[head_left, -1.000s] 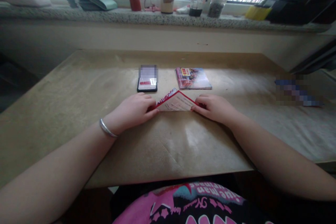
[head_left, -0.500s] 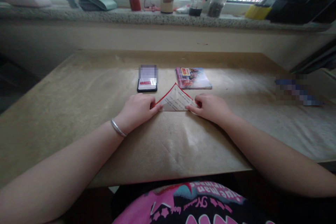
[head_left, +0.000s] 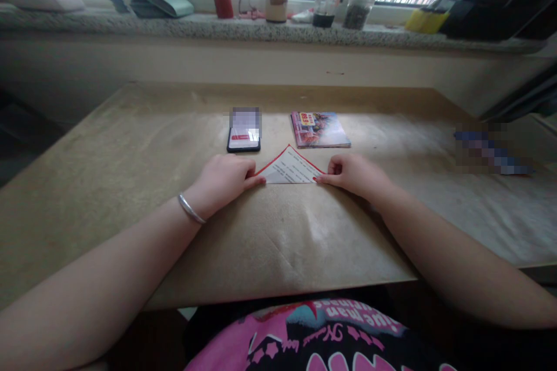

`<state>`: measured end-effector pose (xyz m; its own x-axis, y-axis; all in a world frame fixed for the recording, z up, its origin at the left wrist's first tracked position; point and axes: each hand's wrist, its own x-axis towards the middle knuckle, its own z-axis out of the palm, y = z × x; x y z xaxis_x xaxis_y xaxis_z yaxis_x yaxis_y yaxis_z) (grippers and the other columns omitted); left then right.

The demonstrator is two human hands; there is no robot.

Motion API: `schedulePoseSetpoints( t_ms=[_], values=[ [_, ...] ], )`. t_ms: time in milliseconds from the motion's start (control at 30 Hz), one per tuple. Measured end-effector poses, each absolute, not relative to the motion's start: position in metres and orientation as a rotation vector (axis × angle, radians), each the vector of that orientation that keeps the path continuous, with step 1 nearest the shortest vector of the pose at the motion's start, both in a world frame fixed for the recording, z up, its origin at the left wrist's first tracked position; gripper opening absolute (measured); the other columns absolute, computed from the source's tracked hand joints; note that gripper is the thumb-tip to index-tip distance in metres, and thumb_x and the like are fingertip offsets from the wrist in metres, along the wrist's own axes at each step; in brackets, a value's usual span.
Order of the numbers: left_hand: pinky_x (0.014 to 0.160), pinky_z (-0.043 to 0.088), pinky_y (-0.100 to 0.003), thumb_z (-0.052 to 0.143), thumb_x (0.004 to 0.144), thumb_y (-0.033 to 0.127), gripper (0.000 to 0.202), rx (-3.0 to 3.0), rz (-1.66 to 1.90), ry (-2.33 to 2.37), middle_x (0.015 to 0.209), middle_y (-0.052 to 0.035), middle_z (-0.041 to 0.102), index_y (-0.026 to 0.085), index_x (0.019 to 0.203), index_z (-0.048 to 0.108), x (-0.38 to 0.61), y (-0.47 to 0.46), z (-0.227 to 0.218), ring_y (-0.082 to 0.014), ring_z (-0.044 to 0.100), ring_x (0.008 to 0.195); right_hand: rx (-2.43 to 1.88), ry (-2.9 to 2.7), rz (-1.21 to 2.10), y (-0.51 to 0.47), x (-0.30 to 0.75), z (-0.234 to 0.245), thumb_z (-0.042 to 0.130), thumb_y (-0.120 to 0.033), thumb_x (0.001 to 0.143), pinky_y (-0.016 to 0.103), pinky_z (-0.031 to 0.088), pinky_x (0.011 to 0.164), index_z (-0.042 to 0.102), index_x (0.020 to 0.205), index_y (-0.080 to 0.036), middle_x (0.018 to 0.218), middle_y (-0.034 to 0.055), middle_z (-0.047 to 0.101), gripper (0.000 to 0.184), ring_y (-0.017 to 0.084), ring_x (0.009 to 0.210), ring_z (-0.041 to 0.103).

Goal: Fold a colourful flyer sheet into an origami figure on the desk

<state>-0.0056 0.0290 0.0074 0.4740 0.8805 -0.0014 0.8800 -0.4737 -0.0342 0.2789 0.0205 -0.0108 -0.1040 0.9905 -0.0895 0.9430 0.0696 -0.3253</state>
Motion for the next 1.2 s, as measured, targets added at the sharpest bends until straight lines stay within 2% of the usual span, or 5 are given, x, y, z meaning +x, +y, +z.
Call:
schedulePoseSetpoints(
  t_ms=[167, 367, 600, 767, 1200],
  values=[
    [0.052, 0.029, -0.025, 0.052, 0.086, 0.053, 0.034, -2.828, 0.053, -1.709, 0.078, -0.0026, 0.068, 0.022, 0.078, 0.062, -0.016, 0.033, 0.009, -0.0151, 0.055, 0.062, -1.838, -2.182, 0.646, 0.028, 0.293, -0.017, 0.069, -0.048, 0.070, 0.026, 0.033, 0.049, 0.059, 0.066, -0.022, 0.063, -0.0012, 0.060, 0.029, 0.013, 0.056, 0.050],
    [0.054, 0.032, -0.025, 0.051, 0.086, 0.048, 0.030, -2.891, 0.113, -1.805, 0.081, -0.0029, 0.067, 0.020, 0.080, 0.060, -0.019, 0.035, 0.012, -0.0158, 0.056, 0.066, -1.717, -2.137, 0.832, 0.031, 0.301, -0.022, 0.070, -0.039, 0.069, 0.026, 0.033, 0.051, 0.058, 0.066, -0.021, 0.062, -0.0021, 0.057, 0.022, 0.012, 0.057, 0.047],
    [0.057, 0.036, -0.025, 0.047, 0.087, 0.041, 0.026, -2.898, 0.144, -1.755, 0.083, -0.0041, 0.066, 0.020, 0.080, 0.059, -0.019, 0.033, 0.015, -0.0164, 0.057, 0.069, -1.579, -2.168, 0.950, 0.032, 0.309, -0.018, 0.066, -0.034, 0.071, 0.025, 0.034, 0.052, 0.067, 0.079, -0.020, 0.063, -0.0027, 0.054, 0.016, 0.011, 0.057, 0.045],
    [0.062, 0.040, -0.026, 0.044, 0.088, 0.038, 0.024, -2.896, 0.155, -1.669, 0.086, -0.0051, 0.065, 0.020, 0.083, 0.059, -0.019, 0.030, 0.016, -0.0179, 0.058, 0.075, -1.574, -2.154, 0.960, 0.030, 0.312, -0.018, 0.067, -0.034, 0.070, 0.025, 0.034, 0.051, 0.072, 0.088, -0.020, 0.065, -0.0024, 0.056, 0.024, 0.010, 0.055, 0.045],
    [0.057, 0.038, -0.027, 0.047, 0.085, 0.035, 0.020, -2.853, 0.096, -1.633, 0.078, -0.0026, 0.063, 0.020, 0.076, 0.057, -0.019, 0.029, 0.013, -0.0166, 0.055, 0.066, -1.514, -2.153, 0.741, 0.023, 0.297, -0.020, 0.065, -0.033, 0.071, 0.025, 0.039, 0.054, 0.064, 0.072, -0.020, 0.065, -0.0008, 0.059, 0.013, 0.012, 0.057, 0.049]
  ],
)
